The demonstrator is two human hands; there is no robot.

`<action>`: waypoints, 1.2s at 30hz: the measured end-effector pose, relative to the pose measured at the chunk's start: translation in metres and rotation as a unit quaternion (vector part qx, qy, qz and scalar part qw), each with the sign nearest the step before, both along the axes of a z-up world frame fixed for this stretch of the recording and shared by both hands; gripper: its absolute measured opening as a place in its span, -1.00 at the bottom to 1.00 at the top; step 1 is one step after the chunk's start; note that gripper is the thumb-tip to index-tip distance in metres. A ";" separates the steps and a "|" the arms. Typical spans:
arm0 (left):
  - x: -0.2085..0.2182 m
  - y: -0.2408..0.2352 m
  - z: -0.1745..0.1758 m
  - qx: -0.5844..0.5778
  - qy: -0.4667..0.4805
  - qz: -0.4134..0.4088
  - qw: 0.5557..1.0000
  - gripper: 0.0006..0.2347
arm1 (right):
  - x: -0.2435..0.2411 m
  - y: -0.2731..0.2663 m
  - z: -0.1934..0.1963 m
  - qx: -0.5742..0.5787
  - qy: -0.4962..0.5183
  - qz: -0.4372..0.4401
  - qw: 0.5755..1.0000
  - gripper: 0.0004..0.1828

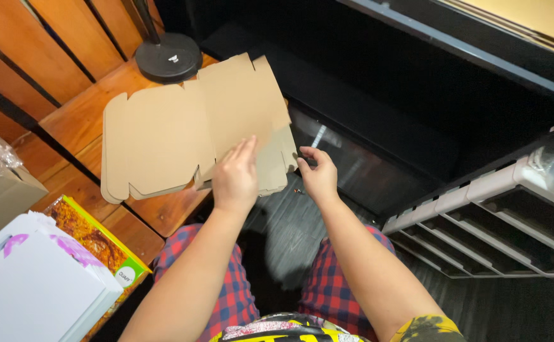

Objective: The person repeatedly picks up flat cardboard pieces from a wooden chair and places them onto a black shelf. The person handles the cardboard by hand, stacking them one by one.

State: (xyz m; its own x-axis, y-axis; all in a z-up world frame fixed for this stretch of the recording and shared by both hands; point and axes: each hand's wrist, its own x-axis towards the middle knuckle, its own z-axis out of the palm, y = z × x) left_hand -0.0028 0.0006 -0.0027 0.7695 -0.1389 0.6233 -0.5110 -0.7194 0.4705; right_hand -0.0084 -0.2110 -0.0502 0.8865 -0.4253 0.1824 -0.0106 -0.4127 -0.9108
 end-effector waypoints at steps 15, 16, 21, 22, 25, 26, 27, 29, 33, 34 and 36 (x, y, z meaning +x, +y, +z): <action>0.001 0.095 -0.055 -0.612 0.209 0.101 0.756 -0.73 | 0.059 0.103 0.008 0.118 0.036 0.162 0.979 -0.63; -0.012 0.092 -0.021 -0.613 0.206 0.105 0.756 -0.73 | 0.058 0.113 0.014 0.119 0.037 0.167 0.978 -0.63; -0.040 0.092 0.046 -0.730 0.265 0.076 0.625 -0.45 | 0.061 0.150 0.035 0.296 0.172 0.201 0.918 -0.41; -0.039 0.095 0.040 -0.730 0.264 0.078 0.625 -0.45 | 0.067 0.152 0.026 0.296 0.173 0.202 0.917 -0.41; -0.032 0.100 0.013 -0.765 0.299 0.057 0.567 -0.50 | 0.074 0.157 0.019 0.363 0.192 0.207 0.888 -0.28; -0.027 0.103 -0.003 -0.773 0.326 0.043 0.542 -0.53 | 0.068 0.160 0.028 0.372 0.197 0.212 0.882 -0.33; -0.022 0.104 -0.019 -0.780 0.352 0.027 0.517 -0.56 | 0.063 0.162 0.037 0.381 0.202 0.218 0.876 -0.37; -0.028 0.103 -0.009 -0.789 0.376 0.013 0.485 -0.55 | 0.066 0.163 0.031 0.387 0.195 0.217 0.875 -0.39; -0.032 0.104 -0.006 -0.792 0.446 -0.027 0.415 -0.49 | 0.079 0.150 0.012 0.427 0.185 0.218 0.858 -0.37; -0.034 0.105 0.001 -0.793 0.445 -0.026 0.414 -0.49 | 0.079 0.146 0.013 0.426 0.186 0.219 0.858 -0.37; -0.039 0.107 0.016 -0.801 0.437 -0.039 0.406 -0.26 | 0.079 0.137 0.013 0.428 0.172 0.209 0.862 -0.38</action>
State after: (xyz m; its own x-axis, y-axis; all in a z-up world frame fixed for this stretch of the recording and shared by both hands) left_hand -0.0422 0.1077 0.0137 0.8265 -0.1390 -0.5455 0.3637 0.8714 0.3291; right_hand 0.0709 -0.0740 -0.0368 0.9337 0.0964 -0.3448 -0.3548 0.3765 -0.8558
